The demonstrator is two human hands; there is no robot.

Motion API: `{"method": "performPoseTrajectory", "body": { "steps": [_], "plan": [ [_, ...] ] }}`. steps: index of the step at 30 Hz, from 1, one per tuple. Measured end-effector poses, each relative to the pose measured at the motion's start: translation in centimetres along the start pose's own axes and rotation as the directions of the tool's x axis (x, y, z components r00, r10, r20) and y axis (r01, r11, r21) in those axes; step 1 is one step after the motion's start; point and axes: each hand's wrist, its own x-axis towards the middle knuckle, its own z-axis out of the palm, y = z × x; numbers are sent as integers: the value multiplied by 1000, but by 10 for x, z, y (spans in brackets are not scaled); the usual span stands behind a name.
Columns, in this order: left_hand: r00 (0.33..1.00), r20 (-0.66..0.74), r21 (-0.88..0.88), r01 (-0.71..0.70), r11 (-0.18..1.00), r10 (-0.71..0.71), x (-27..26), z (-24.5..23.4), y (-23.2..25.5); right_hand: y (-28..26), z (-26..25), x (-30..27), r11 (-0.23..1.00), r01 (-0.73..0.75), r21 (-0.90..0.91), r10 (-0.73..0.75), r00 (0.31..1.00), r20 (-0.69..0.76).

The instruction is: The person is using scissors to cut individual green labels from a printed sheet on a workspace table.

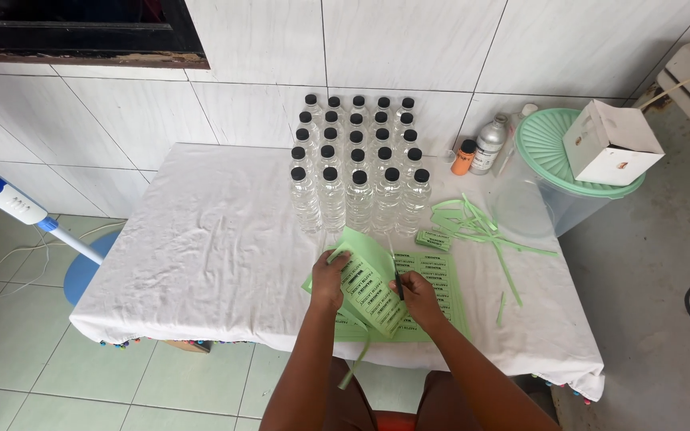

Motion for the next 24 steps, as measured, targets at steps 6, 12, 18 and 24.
{"method": "performPoseTrajectory", "body": {
  "steps": [6,12,18,24],
  "plan": [
    [978,-208,-448,-69,891,-29,6,-44,-42,21,-17,-33,993,-98,61,106,983,-151],
    [977,-207,-643,-95,760,-53,-9,-33,-67,27,-17,-49,904,-80,421,176,965,-193],
    [982,-183,-619,-76,782,-50,-50,-8,-57,-13,8,-67,774,-12,633,226,939,-259],
    [989,-100,-465,-142,874,108,-88,3,-45,-38,1,-59,771,182,610,149,880,-450]
  ]
}}
